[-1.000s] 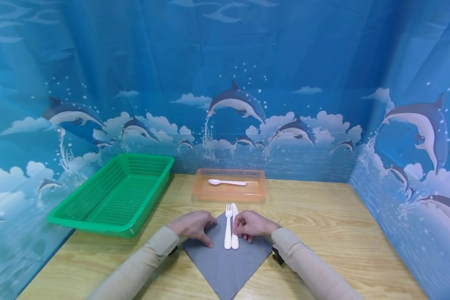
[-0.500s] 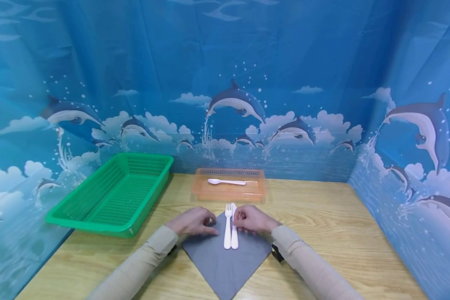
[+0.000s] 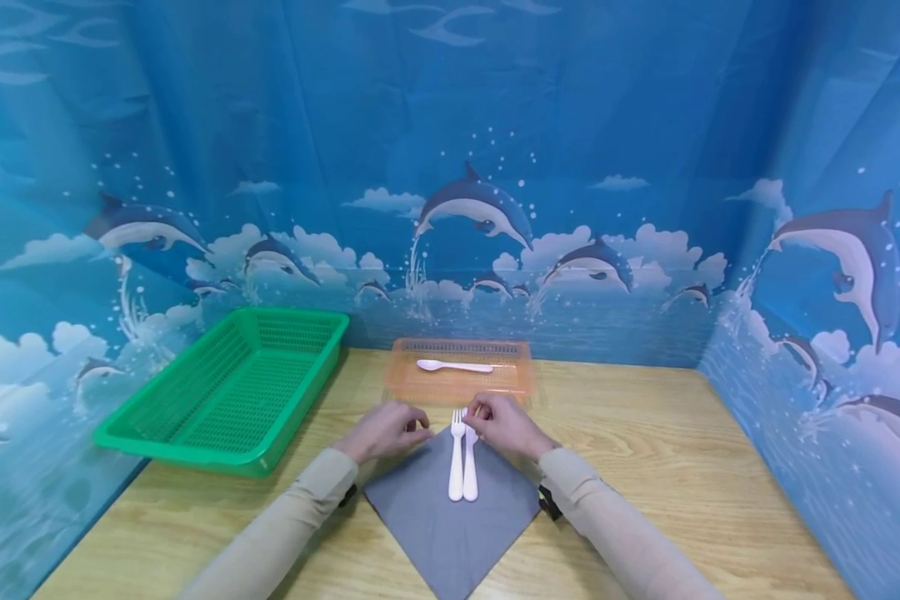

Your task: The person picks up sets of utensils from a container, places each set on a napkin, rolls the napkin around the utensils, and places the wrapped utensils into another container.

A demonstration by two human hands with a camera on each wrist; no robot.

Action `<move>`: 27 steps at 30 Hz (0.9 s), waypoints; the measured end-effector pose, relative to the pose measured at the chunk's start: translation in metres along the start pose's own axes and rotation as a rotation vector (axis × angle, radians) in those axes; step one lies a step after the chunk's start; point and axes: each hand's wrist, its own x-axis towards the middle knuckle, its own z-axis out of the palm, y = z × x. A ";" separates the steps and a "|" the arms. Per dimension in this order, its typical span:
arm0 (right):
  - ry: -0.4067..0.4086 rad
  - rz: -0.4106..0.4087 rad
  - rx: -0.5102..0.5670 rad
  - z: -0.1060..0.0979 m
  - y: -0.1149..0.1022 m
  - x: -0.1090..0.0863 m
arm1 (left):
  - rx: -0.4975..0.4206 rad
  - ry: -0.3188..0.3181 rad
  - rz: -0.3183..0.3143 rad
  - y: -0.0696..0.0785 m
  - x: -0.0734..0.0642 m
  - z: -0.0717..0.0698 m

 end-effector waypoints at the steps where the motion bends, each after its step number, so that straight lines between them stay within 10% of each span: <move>1: 0.007 0.004 -0.004 -0.001 -0.001 0.000 | -0.001 0.007 -0.003 0.000 0.000 -0.001; 20: 0.398 -0.059 -0.329 -0.007 -0.004 0.016 | 0.058 0.291 -0.136 0.003 0.012 -0.012; 27: 0.402 0.019 -0.368 -0.006 0.000 0.022 | 0.058 0.414 -0.188 -0.007 0.013 -0.007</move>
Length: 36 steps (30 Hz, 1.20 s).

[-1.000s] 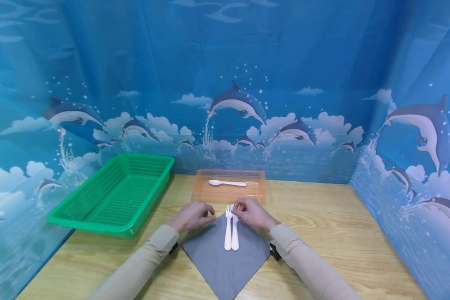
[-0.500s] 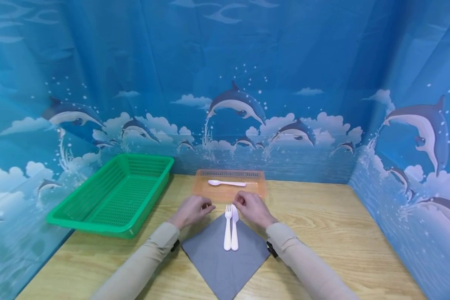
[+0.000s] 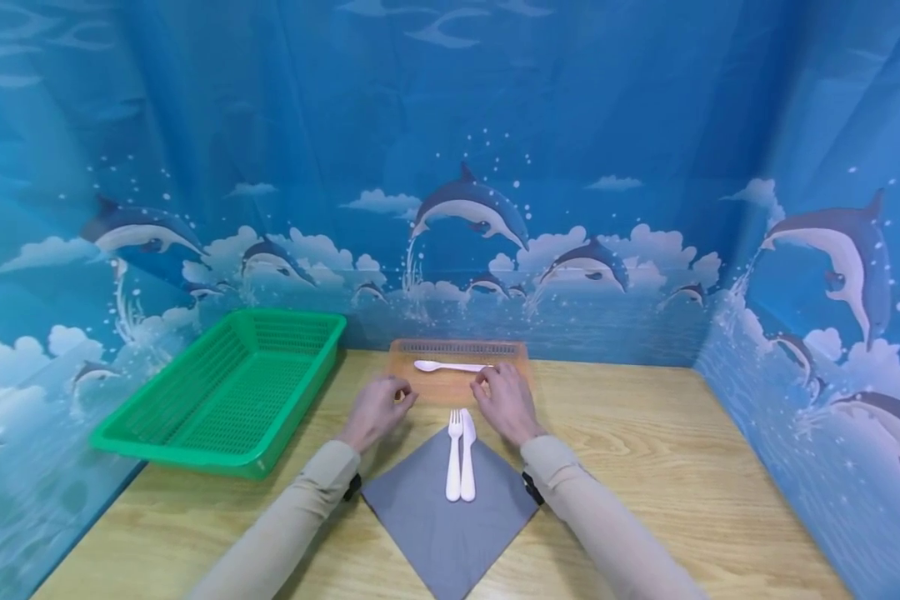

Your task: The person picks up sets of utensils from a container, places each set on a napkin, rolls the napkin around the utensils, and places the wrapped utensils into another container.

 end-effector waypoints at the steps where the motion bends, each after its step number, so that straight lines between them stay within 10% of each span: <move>1: -0.008 0.007 0.003 0.001 0.000 0.000 | -0.005 0.017 -0.011 -0.002 0.000 0.001; 16: -0.165 0.064 -0.081 0.007 0.005 0.008 | 0.001 -0.067 -0.186 -0.014 -0.002 0.015; 36: -0.417 0.064 -0.150 0.016 0.010 0.034 | 0.075 -0.157 -0.202 -0.015 0.014 0.009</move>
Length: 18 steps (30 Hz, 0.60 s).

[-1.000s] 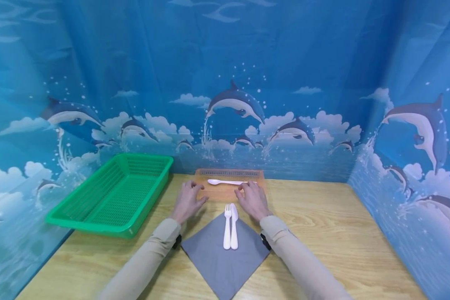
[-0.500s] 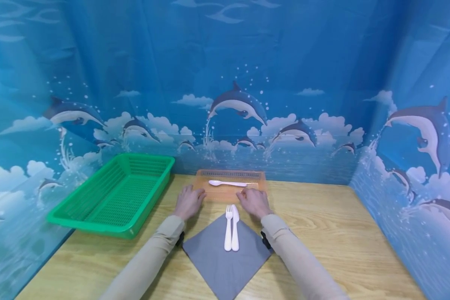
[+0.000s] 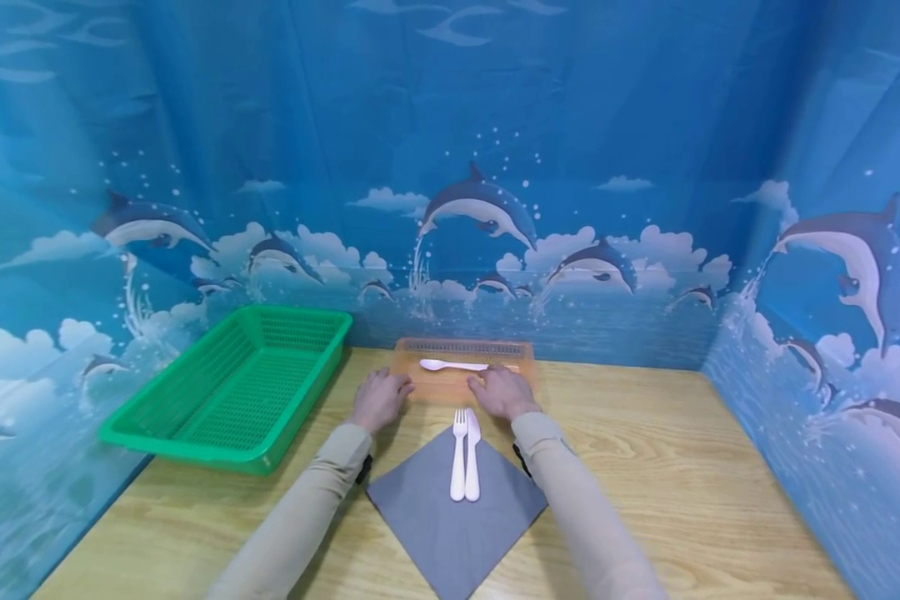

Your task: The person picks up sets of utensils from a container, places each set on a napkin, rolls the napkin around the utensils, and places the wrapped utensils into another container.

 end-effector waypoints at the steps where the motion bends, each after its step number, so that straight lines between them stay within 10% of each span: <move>1: 0.006 -0.008 -0.003 0.001 0.001 0.002 | 0.003 -0.004 -0.002 0.000 0.001 0.000; 18: -0.238 0.045 -0.002 -0.005 0.004 0.014 | -0.048 -0.006 0.037 -0.001 0.000 0.000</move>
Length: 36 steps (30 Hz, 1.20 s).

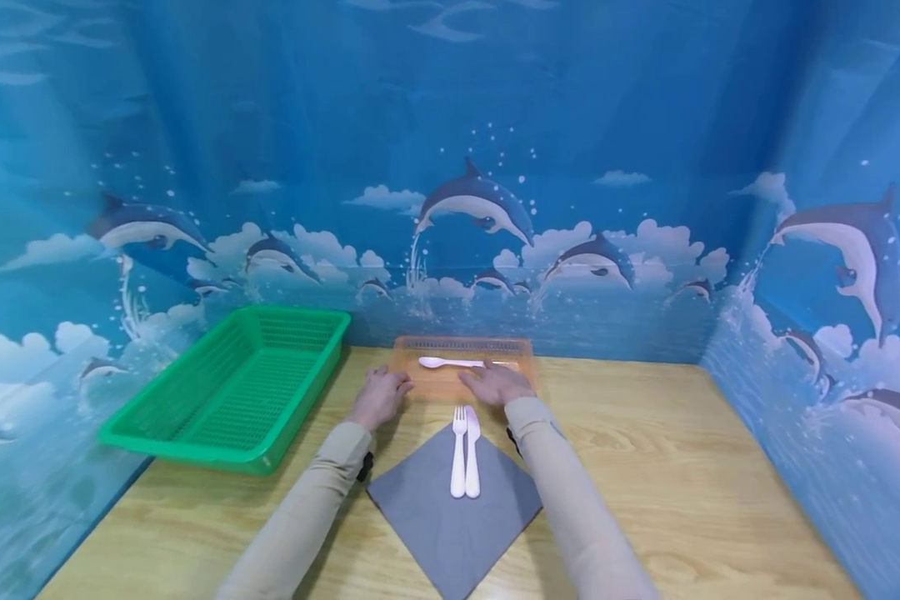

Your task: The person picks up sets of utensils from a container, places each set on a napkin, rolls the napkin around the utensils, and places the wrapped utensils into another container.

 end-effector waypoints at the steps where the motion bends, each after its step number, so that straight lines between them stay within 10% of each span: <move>1: -0.010 -0.001 -0.005 -0.001 -0.001 0.001 | 0.001 0.001 -0.003 -0.001 0.000 -0.001; 15: -0.098 0.059 0.059 -0.009 -0.002 0.005 | -0.018 -0.058 -0.018 -0.001 0.005 -0.004; 36: 0.025 -0.012 -0.009 -0.001 0.003 0.009 | -0.002 -0.073 -0.016 -0.002 0.006 -0.002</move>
